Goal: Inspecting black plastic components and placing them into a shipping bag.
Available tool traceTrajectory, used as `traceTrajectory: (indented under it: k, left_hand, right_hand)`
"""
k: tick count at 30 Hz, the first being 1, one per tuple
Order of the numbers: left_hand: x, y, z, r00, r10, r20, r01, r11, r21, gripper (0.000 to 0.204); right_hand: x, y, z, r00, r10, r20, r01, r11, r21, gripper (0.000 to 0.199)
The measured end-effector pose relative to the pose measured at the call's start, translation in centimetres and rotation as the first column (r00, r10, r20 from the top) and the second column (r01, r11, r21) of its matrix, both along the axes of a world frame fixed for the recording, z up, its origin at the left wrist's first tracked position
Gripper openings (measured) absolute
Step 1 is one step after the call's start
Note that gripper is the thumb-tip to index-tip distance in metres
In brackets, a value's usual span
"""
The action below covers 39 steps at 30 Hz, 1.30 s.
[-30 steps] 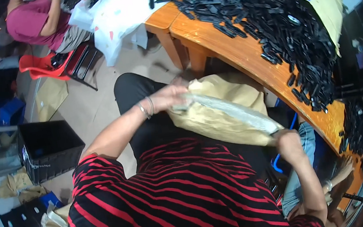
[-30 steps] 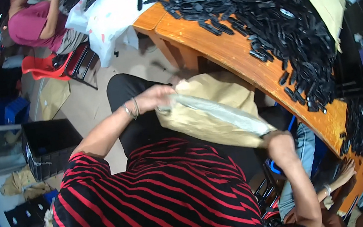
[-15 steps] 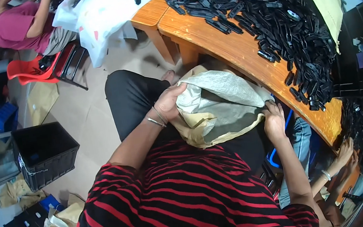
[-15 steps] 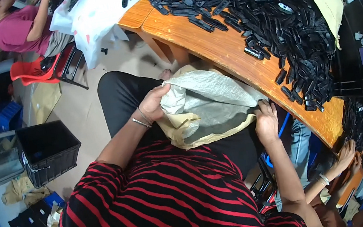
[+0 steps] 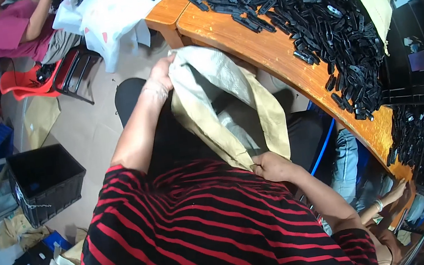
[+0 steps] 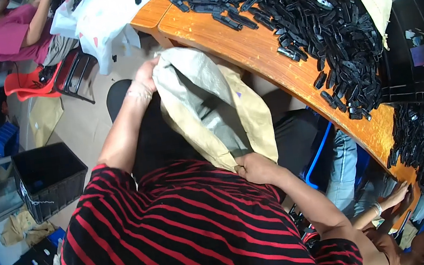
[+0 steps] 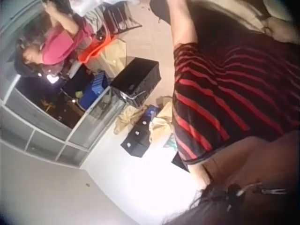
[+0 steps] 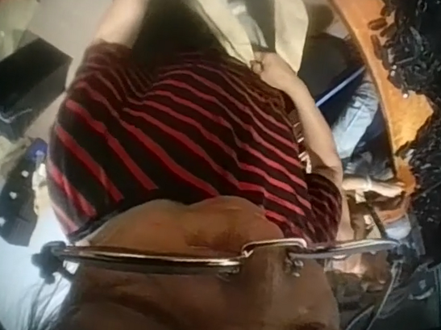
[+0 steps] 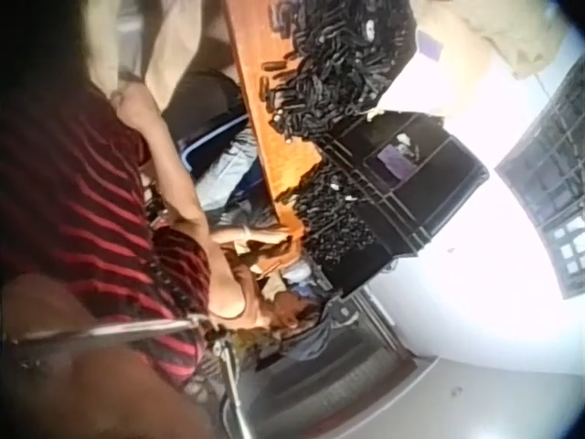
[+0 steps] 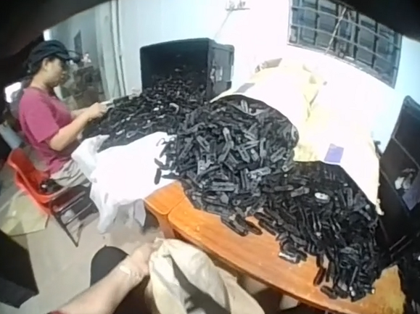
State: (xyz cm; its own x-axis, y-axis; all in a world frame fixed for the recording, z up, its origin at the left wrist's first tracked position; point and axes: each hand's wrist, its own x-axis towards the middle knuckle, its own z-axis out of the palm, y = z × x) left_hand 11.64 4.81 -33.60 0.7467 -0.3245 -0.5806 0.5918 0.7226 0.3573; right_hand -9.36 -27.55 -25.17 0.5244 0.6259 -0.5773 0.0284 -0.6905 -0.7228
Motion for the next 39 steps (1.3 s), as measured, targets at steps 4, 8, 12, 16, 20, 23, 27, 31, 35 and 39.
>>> traceTrajectory:
  k: [4,8,12,16,20,23,27,31,35,39]
  left_hand:
    - [-2.1,-0.5,-1.1,0.997,-0.062,0.045,0.066,0.993,-0.093,0.032]
    - [-4.0,-2.0,0.3,0.999,-0.043,-0.021,0.043,0.999,-0.002,0.031]
    - [-5.9,-3.5,0.1,0.921,-0.39,-0.011,0.386,0.915,-0.115,0.03]
    - [-9.7,-6.2,3.5,0.702,-0.712,0.001,0.622,0.613,0.487,0.021]
    - [-5.1,-2.4,3.9,0.524,-0.852,-0.013,0.62,0.371,0.691,0.035]
    - [-2.1,-2.3,1.1,0.628,-0.775,0.07,0.346,0.358,0.867,0.043]
    - [-3.8,-6.3,7.4,0.503,-0.833,0.233,-0.503,-0.062,0.862,0.04]
    - [-11.8,-10.1,14.7,0.091,-0.953,0.287,-0.567,0.188,0.802,0.03]
    - [-15.3,-6.4,11.8,-0.316,-0.855,-0.412,-0.381,-0.284,0.88,0.01]
    - [-9.8,2.8,8.8,-0.143,-0.914,-0.379,-0.656,-0.199,0.728,0.011]
  right_hand:
    - [0.5,1.0,2.4,0.932,0.061,0.357,-0.035,0.996,-0.078,0.026]
    - [5.0,2.8,4.4,0.496,-0.283,0.821,0.155,0.959,0.237,0.061]
    - [8.4,4.0,-1.2,0.378,-0.234,0.896,0.379,0.922,0.081,0.067]
    - [9.0,1.8,-5.6,0.545,-0.214,0.81,0.416,0.909,-0.04,0.051]
    - [9.1,-2.0,-5.7,0.911,-0.334,0.241,0.364,0.927,-0.091,0.025]
    - [9.8,-2.1,-5.3,0.908,-0.396,0.135,0.401,0.916,-0.01,0.04]
    - [10.7,-4.1,-6.9,0.769,-0.551,0.325,0.629,0.744,-0.226,0.045]
    - [11.8,-4.3,-7.7,0.778,-0.526,0.344,0.622,0.722,-0.303,0.048]
    - [12.9,-5.0,-6.5,0.766,-0.566,0.303,0.64,0.712,-0.288,0.054]
    - [12.1,-5.0,-9.4,0.626,-0.58,0.521,0.737,0.659,-0.153,0.043]
